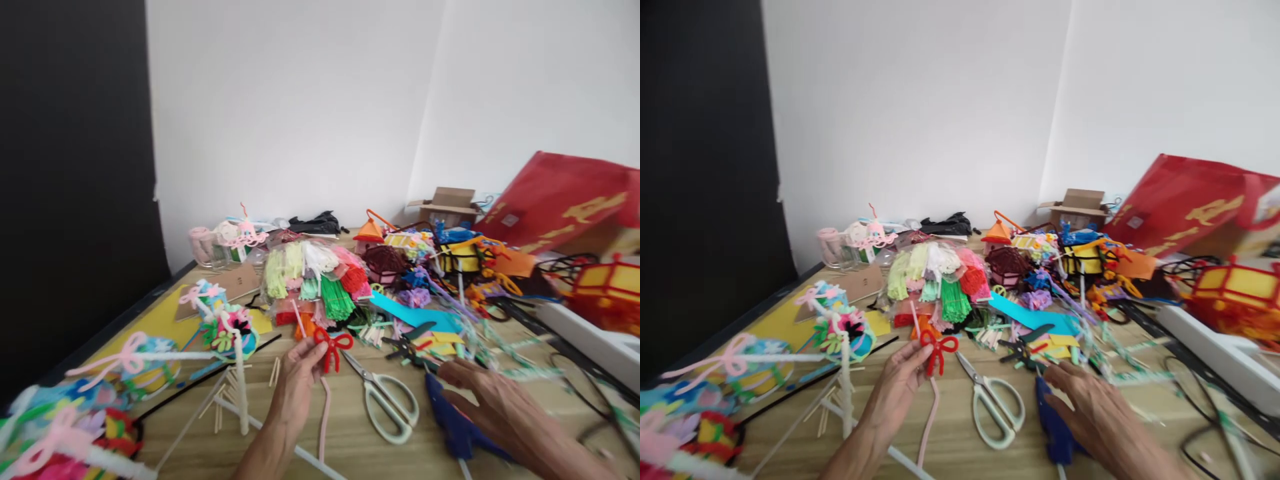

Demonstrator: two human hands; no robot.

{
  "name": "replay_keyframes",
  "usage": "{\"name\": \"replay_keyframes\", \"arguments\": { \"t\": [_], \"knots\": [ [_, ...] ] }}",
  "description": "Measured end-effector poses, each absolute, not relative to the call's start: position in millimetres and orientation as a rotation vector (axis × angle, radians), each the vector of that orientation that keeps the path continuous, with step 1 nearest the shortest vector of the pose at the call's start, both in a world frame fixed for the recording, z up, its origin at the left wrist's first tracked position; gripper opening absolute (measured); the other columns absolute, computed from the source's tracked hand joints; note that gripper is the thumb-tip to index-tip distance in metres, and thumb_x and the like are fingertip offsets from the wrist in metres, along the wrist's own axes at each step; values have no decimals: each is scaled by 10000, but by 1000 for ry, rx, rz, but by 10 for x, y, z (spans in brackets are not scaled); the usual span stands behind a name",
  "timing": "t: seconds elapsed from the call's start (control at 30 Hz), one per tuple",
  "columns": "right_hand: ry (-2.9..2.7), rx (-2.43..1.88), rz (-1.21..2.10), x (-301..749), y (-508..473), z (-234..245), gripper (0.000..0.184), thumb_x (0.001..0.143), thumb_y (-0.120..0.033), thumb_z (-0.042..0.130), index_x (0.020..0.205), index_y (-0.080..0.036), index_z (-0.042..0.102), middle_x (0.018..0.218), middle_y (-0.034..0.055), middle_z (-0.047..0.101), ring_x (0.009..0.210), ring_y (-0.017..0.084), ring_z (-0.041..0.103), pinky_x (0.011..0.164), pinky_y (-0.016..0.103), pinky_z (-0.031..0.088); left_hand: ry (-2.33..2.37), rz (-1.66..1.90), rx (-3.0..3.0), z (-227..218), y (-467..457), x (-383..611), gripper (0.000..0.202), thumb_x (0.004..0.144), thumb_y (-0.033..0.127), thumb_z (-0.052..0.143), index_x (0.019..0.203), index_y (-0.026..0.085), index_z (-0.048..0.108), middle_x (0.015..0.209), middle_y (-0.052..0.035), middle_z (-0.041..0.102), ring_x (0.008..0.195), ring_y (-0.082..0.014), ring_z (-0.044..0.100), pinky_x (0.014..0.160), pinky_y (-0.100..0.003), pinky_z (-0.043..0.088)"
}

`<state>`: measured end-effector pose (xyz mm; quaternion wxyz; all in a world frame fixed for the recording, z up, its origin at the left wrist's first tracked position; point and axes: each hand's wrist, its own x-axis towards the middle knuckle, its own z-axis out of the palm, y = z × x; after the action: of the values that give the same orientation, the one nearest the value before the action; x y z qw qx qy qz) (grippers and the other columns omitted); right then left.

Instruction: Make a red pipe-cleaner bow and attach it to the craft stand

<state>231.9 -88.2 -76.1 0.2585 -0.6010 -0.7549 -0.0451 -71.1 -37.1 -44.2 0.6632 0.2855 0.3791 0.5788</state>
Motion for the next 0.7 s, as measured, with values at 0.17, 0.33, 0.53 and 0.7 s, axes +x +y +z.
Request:
{"name": "replay_keyframes", "arguments": {
  "t": [0.17, 0.33, 0.53, 0.7],
  "knots": [
    [-2284, -1759, -91, 2578, -1176, -888, 356, 763, -251, 583, 1115, -273, 629, 1188, 108, 635, 1039, 306, 619, 817, 405, 525, 845, 1282, 647, -495, -302, -594, 227, 559, 163, 794, 741, 114, 668, 670, -11, 683, 552, -94, 593, 556, -197, 467],
    [-2326, -1758, -26, 2488, -1325, -826, 488, 690, -144, 583, 1166, -253, 591, 1234, 116, 600, 1115, 292, 571, 865, 367, 519, 826, 1257, 608, -505, -282, -457, 224, 526, 154, 800, 698, 112, 662, 626, -7, 675, 520, -96, 587, 533, -200, 459],
    [-2375, -1712, -7, 2413, -1333, -872, 548, 663, -2, 443, 1132, -235, 602, 1172, 106, 627, 1069, 236, 599, 828, 303, 531, 816, 1214, 578, -582, -287, -374, 235, 517, 163, 812, 698, 110, 673, 624, -13, 685, 521, -101, 597, 528, -203, 464],
    [-2110, -1673, 255, 2441, -1290, -751, 423, 739, -100, 495, 1109, -270, 609, 1121, 96, 643, 961, 241, 634, 799, 317, 519, 826, 1228, 539, -644, -296, -399, 247, 518, 153, 817, 718, 112, 679, 656, -12, 693, 555, -103, 610, 529, -195, 478]
  ]
}}
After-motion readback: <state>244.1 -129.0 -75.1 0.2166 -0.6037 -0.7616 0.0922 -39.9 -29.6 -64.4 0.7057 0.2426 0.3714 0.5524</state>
